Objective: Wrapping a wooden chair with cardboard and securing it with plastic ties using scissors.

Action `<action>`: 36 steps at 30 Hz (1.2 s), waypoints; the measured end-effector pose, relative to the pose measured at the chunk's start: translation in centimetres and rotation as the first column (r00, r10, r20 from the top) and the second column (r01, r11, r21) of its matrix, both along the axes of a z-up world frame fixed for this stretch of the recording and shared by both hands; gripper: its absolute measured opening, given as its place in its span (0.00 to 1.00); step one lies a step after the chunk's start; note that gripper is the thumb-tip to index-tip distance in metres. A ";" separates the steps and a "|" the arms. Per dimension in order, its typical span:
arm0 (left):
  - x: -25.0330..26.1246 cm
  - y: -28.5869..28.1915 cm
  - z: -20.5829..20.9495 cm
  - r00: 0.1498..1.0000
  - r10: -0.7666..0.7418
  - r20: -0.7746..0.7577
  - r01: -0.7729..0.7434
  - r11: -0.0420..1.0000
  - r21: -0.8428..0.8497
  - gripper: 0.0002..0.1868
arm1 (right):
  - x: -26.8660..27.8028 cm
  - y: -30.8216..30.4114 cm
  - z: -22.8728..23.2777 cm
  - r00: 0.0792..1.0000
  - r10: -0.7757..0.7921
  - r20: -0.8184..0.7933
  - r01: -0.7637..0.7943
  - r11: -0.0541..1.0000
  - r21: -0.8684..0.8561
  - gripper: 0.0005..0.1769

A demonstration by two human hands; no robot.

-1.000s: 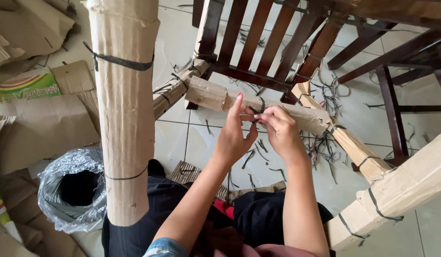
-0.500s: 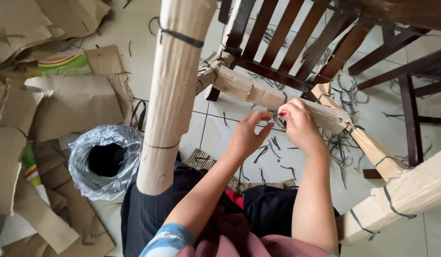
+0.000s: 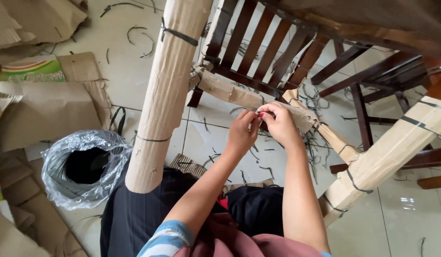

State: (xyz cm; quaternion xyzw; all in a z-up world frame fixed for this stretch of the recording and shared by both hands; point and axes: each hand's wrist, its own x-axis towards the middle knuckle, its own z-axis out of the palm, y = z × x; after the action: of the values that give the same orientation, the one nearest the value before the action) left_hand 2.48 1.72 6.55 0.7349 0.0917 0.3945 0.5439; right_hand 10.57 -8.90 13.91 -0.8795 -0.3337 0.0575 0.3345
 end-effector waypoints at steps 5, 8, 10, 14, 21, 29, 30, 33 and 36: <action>-1.9 1.2 1.8 0.986 -0.159 -0.051 0.159 0.987 -0.006 0.06 | -1.0 0.8 1.7 0.979 -0.105 0.175 0.085 0.989 0.118 0.09; -1.9 1.7 1.2 0.976 -0.199 -0.086 0.203 0.979 0.037 0.06 | -0.4 1.3 1.5 0.947 -0.146 0.284 0.087 0.974 0.212 0.12; -2.1 2.4 1.1 0.970 -0.219 -0.107 0.227 0.971 0.069 0.06 | 0.8 2.0 0.8 0.926 -0.172 0.335 0.090 0.965 0.246 0.13; -2.2 3.1 1.0 0.934 -0.319 -0.160 0.347 0.916 0.200 0.07 | 4.4 3.3 -2.3 0.872 -0.239 0.428 0.093 0.938 0.335 0.12; -1.1 3.6 1.5 0.909 -0.348 -0.230 0.416 0.795 0.441 0.08 | 6.3 4.6 -2.8 0.886 -0.335 0.320 0.213 0.908 0.362 0.10; 0.7 3.5 2.6 0.962 -0.272 0.012 0.258 0.926 0.276 0.10 | 6.7 3.2 -1.8 0.949 -0.296 0.106 0.215 0.857 0.469 0.09; 1.0 3.7 3.3 0.977 -0.214 0.024 0.203 0.954 0.221 0.12 | 6.7 3.0 -1.7 0.958 -0.272 0.092 0.191 0.844 0.500 0.08; 2.7 3.7 3.2 1.000 -0.012 -0.016 0.018 0.882 0.471 0.23 | 6.7 3.0 -1.9 0.964 -0.253 0.077 0.175 0.830 0.529 0.07; 4.6 3.6 2.5 0.995 0.005 0.104 -0.059 0.850 0.524 0.05 | 6.7 2.6 -2.3 0.974 -0.227 -0.026 0.199 0.790 0.580 0.10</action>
State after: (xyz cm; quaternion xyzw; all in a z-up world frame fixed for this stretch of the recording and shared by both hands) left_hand 7.11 5.35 9.03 0.8335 -0.0347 0.4494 0.3194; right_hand 17.26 -6.26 11.60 -0.7691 -0.2416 -0.1044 0.5824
